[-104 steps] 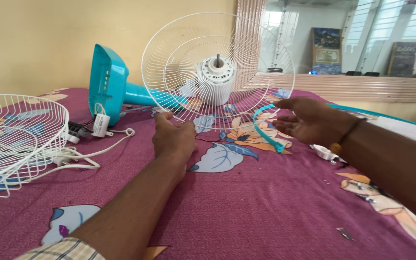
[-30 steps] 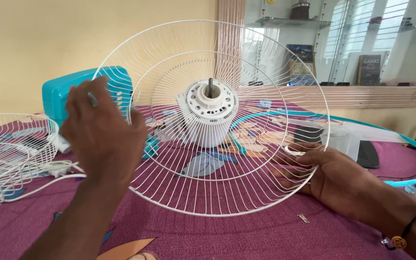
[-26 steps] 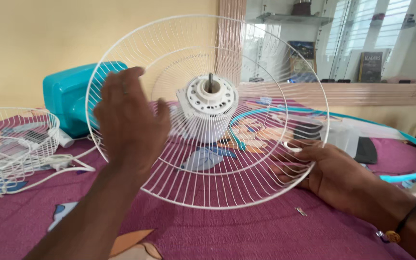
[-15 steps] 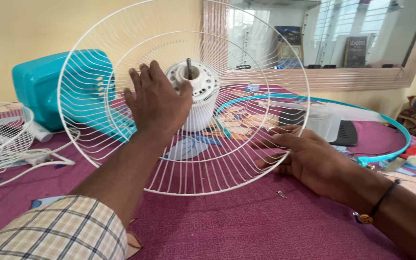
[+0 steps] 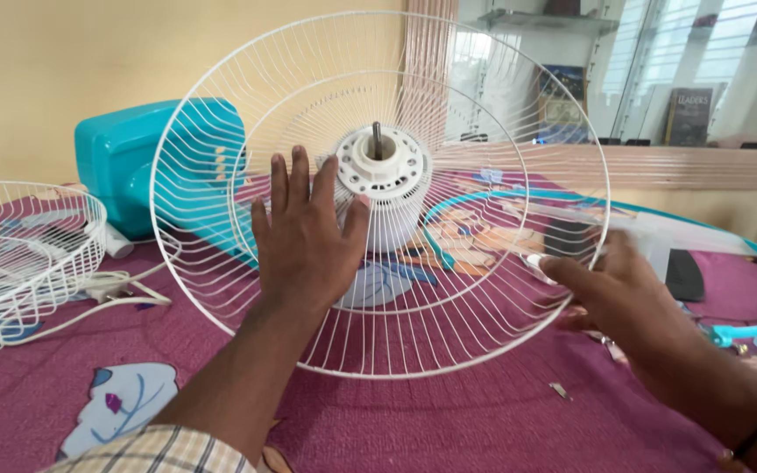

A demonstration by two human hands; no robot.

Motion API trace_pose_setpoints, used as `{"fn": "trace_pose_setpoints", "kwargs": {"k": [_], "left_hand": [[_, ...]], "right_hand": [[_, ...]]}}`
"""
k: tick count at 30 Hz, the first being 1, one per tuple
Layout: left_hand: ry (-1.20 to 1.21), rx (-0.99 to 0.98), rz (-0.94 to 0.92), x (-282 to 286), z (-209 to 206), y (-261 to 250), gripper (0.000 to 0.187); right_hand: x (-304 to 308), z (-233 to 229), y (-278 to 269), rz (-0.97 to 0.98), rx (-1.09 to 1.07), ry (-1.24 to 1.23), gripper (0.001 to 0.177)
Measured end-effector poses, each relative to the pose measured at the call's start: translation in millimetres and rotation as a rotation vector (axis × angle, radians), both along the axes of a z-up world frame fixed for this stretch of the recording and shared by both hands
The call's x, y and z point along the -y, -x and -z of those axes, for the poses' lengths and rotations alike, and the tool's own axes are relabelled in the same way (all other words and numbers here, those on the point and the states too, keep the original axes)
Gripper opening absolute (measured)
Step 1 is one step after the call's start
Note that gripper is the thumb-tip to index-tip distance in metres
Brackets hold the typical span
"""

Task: The person assembles an electric fan by attaching the front wire cage to the motor housing, mounting the fan blade onto the central hub, and securing it with a plastic nut. The person then rotates the nut clockwise to tighten the blade in place.

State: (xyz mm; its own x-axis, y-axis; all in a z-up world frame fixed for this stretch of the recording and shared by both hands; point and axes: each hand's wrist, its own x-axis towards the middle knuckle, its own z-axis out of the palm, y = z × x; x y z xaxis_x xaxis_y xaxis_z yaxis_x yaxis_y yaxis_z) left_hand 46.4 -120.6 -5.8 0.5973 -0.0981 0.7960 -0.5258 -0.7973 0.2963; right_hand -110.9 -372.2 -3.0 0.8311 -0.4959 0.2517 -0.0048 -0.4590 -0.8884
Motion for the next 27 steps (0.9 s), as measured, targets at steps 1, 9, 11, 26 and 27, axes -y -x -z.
{"fn": "trace_pose_setpoints", "kwargs": {"k": [1, 9, 11, 26, 27], "left_hand": [[-0.002, -0.002, 0.001, 0, -1, 1, 0.066], [0.024, -0.046, 0.011, 3, -12, 9, 0.072], [0.053, 0.043, 0.037, 2, -19, 11, 0.072], [0.014, 0.199, 0.262, 34, -45, -15, 0.058], [0.016, 0.189, 0.250, 34, -43, -16, 0.059]], "right_hand": [[-3, -2, 0, 0.137, 0.024, 0.209, 0.081], [-37, -34, -13, 0.254, 0.285, 0.801, 0.078], [-50, -37, -22, 0.251, 0.145, 0.770, 0.071], [-21, -21, -45, 0.100, -0.138, 1.021, 0.062], [-21, -18, -47, 0.087, -0.085, 1.043, 0.062]]}}
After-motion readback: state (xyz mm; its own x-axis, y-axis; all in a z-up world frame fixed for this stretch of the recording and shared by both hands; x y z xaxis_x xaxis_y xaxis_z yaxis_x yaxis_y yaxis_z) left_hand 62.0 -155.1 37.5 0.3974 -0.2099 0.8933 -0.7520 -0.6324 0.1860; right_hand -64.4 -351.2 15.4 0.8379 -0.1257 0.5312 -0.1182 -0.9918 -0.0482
